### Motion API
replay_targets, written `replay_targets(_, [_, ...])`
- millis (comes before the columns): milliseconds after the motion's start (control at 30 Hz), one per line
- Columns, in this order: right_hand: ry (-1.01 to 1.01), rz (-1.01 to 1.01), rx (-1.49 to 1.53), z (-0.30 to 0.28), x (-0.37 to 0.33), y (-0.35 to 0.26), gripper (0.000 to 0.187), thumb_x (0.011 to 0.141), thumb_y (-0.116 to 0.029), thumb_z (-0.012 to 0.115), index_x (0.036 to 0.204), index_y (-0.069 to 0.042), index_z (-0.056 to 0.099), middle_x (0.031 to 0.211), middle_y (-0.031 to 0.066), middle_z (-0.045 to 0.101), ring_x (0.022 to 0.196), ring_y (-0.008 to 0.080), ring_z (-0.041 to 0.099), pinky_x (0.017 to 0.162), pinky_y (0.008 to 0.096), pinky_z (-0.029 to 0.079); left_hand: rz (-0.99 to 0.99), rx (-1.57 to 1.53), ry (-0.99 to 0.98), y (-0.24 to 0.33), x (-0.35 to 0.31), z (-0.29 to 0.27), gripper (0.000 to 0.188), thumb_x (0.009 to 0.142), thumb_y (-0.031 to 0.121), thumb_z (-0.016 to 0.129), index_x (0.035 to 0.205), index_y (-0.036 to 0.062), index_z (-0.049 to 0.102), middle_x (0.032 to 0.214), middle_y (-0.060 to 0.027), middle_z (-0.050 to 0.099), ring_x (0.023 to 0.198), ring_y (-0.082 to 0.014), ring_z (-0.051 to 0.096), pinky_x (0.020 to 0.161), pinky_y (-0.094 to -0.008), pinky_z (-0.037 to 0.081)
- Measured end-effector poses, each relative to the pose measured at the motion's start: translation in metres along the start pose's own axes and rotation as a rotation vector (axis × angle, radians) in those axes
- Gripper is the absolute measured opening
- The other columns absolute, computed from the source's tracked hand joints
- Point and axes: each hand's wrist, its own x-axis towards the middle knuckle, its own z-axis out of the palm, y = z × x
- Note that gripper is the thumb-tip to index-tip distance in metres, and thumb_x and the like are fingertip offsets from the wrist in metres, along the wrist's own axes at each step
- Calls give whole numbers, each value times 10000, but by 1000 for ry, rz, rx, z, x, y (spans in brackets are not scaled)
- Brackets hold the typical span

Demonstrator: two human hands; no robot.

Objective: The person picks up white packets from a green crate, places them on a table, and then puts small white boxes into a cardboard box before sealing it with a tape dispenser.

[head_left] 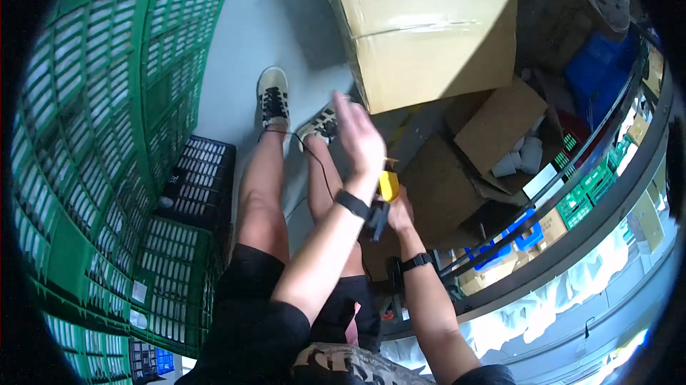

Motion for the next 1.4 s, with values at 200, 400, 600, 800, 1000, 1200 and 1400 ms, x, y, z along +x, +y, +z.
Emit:
replay_targets(200, [-69, -317, 253, 19, 28, 87, 801, 711, -520, 698, 1316, -82, 407, 1123, 211, 621, 1042, 374, 607, 909, 421, 474, 200, 478, -98, 68, -25, 72, 684, 967, 253, 514, 1436, -116, 181, 1456, -328, 297, 1369, -434, 293, 1148, -419, 231])
replay_targets(400, [-120, 91, 121, -10, -3, -13, 788, 698, -496, 714, 1300, -74, 431, 1141, 217, 615, 1064, 367, 600, 910, 407, 476, -189, 253, -414, 69, 64, 32, 805, 942, 329, 550, 1417, -170, 134, 1453, -382, 237, 1394, -416, 251, 1157, -404, 217])
replay_targets(600, [-33, 99, 140, -21, 3, -1, 784, 693, -488, 715, 1286, -52, 445, 1153, 227, 611, 1073, 364, 600, 911, 396, 478, 298, 688, -182, 71, 39, 36, 832, 907, 313, 612, 1404, -178, 161, 1412, -394, 299, 1358, -445, 302, 1141, -416, 256])
replay_targets(800, [-50, 26, 304, -25, 5, -8, 683, 738, -375, 722, 1249, -3, 462, 1102, 162, 609, 1017, 281, 602, 881, 357, 486, 40, 427, -208, 108, 40, 84, 846, 911, 342, 602, 1418, -160, 148, 1447, -361, 279, 1389, -407, 268, 1147, -398, 245])
replay_targets(1000, [-146, 15, 374, -32, -2, -49, 620, 777, -299, 715, 1246, 18, 462, 1077, 134, 599, 999, 227, 591, 866, 328, 488, 104, 198, -670, 64, 133, 44, 802, 972, 400, 473, 1423, -162, 122, 1453, -370, 258, 1373, -426, 292, 1129, -422, 271])
replay_targets(1200, [-131, 75, 449, -41, -5, -50, 674, 762, -343, 731, 1260, 20, 458, 1133, 176, 597, 1053, 264, 591, 900, 338, 474, 284, 529, 106, 119, 96, 107, 736, 989, 448, 386, 1449, -90, 182, 1391, -334, 389, 1309, -401, 401, 1074, -453, 341])
replay_targets(1400, [-116, 214, 425, -40, 2, -28, 725, 762, -398, 726, 1288, 15, 448, 1163, 185, 600, 1088, 277, 590, 924, 349, 462, -153, 512, 83, 161, 106, 118, 695, 989, 509, 302, 1437, -23, 297, 1198, -299, 583, 1121, -441, 559, 963, -509, 431])
